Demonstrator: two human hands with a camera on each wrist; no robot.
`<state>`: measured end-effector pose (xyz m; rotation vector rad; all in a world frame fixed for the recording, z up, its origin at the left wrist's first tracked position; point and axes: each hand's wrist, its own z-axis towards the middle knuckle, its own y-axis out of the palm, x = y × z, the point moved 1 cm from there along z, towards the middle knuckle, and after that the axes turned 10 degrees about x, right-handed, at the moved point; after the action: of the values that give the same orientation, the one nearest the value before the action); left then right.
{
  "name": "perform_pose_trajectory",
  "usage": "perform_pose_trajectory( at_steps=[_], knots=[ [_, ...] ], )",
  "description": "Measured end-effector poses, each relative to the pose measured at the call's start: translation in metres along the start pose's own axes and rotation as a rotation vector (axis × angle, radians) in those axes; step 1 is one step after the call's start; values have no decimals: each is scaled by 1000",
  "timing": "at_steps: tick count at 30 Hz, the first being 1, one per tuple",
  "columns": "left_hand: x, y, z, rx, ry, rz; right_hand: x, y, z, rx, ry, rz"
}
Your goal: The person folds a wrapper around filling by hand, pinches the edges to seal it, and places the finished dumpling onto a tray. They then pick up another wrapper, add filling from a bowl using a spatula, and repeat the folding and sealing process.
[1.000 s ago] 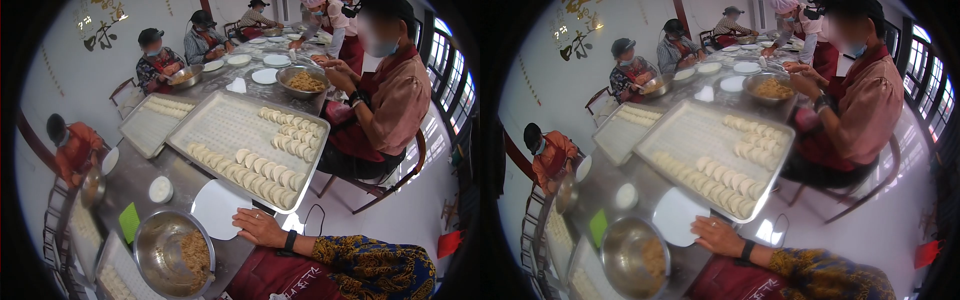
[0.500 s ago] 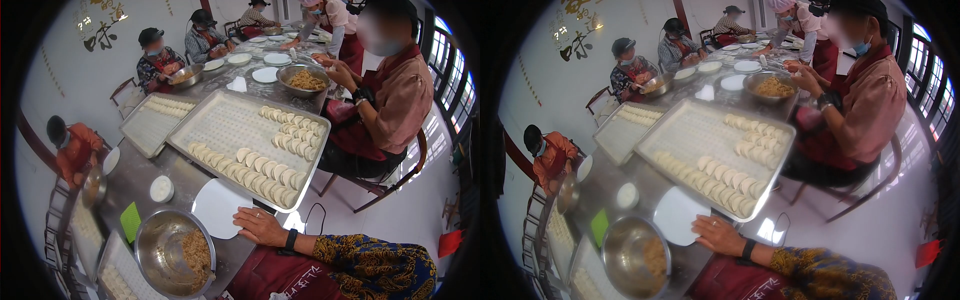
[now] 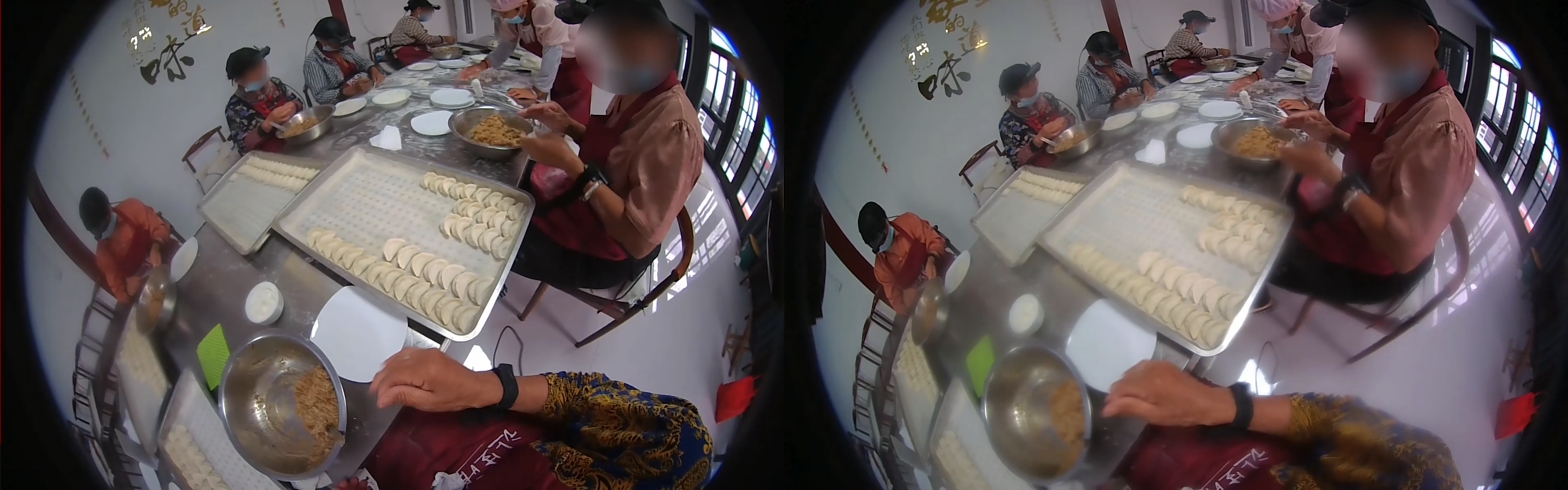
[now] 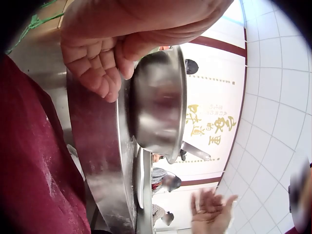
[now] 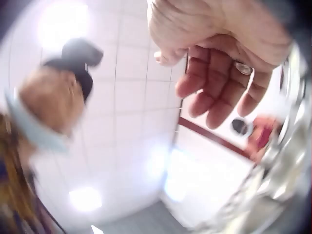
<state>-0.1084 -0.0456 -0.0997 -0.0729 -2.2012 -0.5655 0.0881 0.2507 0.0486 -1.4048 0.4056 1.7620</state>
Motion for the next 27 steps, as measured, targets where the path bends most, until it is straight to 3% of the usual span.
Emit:
perform_pose_trajectory(
  at_steps=[3, 5, 7, 8, 9, 10, 11, 12, 14, 17, 21, 23, 27],
  knots=[
    [7, 16, -14, 19, 10, 29, -59, 7, 17, -213, 48, 1074],
    [24, 85, -36, 63, 25, 64, -110, 2, 23, -336, 91, 1419],
    [69, 269, -85, -805, 415, -674, -124, 35, 34, -588, -148, 1868],
    [87, 343, -116, -1240, 606, -1047, -138, 41, 42, -588, -147, 1868],
    [97, 376, -149, -1674, 795, -1424, -157, 42, 48, -700, -306, 1895],
    [97, 378, -175, -1375, 825, -1465, -167, 41, 51, -809, -468, 1910],
    [97, 378, -191, -1078, 842, -1484, -169, 42, 51, -806, -464, 1906],
    [100, 376, -188, -1074, 838, -1490, -170, 43, 51, -813, -482, 1904],
    [111, 369, -179, -1602, 792, -1504, -172, 45, 51, -820, -514, 1901],
    [111, 368, -177, -1657, 896, -1479, -176, 47, 50, -836, -569, 1905],
    [109, 373, -184, -1644, 907, -1608, -179, 50, 49, -873, -649, 1912],
    [107, 363, -183, -1658, 878, -1443, -180, 51, 49, -892, -691, 1916],
    [105, 359, -184, -1600, 882, -1457, -182, 52, 47, -926, -780, 1922]
  ],
)
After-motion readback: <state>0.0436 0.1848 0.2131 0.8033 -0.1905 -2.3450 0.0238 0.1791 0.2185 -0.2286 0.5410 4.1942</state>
